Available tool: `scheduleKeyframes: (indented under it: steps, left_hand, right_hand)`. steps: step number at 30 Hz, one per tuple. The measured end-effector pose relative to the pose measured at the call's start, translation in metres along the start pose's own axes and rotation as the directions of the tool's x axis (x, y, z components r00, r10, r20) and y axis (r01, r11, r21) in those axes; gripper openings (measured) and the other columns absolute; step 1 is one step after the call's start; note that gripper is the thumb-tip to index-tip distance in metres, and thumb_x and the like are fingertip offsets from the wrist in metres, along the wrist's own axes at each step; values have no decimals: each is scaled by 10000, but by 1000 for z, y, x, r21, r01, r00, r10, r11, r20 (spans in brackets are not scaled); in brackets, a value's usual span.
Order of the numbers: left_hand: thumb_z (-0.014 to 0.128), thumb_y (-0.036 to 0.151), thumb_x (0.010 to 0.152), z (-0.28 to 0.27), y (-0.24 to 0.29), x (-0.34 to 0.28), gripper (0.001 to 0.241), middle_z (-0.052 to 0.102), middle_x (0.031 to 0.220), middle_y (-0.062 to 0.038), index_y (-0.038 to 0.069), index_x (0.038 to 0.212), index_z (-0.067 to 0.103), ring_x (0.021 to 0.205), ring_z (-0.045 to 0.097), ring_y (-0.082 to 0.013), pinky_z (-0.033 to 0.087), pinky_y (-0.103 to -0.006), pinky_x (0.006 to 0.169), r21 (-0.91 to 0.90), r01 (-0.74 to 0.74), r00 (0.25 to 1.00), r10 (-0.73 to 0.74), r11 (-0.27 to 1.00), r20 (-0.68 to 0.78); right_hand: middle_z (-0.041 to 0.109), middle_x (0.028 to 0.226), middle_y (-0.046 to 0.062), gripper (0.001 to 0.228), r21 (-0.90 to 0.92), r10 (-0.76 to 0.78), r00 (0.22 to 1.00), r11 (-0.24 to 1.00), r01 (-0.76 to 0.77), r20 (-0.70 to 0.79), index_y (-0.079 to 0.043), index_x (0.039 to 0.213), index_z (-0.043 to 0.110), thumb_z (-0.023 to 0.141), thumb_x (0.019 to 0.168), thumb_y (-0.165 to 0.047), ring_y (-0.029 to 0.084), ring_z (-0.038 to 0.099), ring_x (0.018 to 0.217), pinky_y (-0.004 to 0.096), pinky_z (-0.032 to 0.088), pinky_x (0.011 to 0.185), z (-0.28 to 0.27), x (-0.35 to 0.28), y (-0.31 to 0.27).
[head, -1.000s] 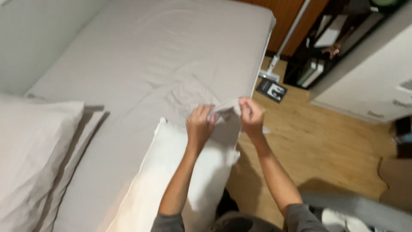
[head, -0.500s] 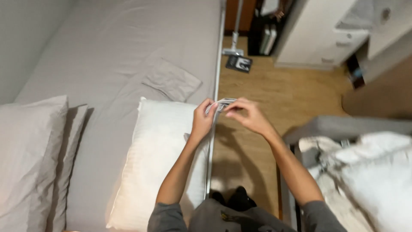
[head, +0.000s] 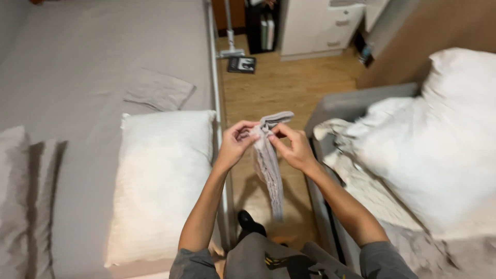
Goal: The person inserts a white pillow into a light-colored pillowcase. They align the corners, pull the fabric over the pillow, and smooth the surface to ensure a neat fit.
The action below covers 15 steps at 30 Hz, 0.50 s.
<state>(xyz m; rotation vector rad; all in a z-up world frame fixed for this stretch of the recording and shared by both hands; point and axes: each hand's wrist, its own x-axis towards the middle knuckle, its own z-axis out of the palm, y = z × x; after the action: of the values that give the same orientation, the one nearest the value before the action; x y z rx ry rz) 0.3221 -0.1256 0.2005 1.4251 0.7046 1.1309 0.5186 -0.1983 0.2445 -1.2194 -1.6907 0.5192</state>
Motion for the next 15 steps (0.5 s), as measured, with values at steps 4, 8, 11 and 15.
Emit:
scheduleKeyframes:
  steps: [4,8,11,15]
  left_hand:
    - [819,145,883,22,21,-44,185,789,962,-58,118,1057,763,884,744,-180,579,-329,819,367,-33,988,86,930,-131]
    - [802,200,898,20,43,-81,129,766,838,-110,148,993,733,813,745,-337,579,-426,736,656,8,965,166,754,-203]
    - [809,274,895,24,51,-108,177,758,819,-108,133,927,708,820,742,-344,576,-435,749,682,29,964,160,731,-212]
    - [822,361,885,30,41,-126,262,743,793,-106,136,924,694,786,736,-323,553,-405,722,531,20,978,92,847,-185]
  right_hand:
    - [710,783,151,15,-15,99,988,995,-102,-115,-76,949,666,658,943,-88,311,716,747,403,553,719,-28,-52,19]
    - [664,815,181,75,-183,131,918,960,-212,-375,-53,969,592,650,948,-96,372,683,772,444,533,737,-62,-77,41]
    - [638,926,149,211,-317,54,924,930,-184,-378,-84,1064,597,695,877,-71,384,643,898,482,488,860,-67,-79,20]
    - [690,991,106,270,-72,1,999,997,2,40,-120,1072,716,811,831,-196,330,665,994,427,495,958,-19,-88,-58]
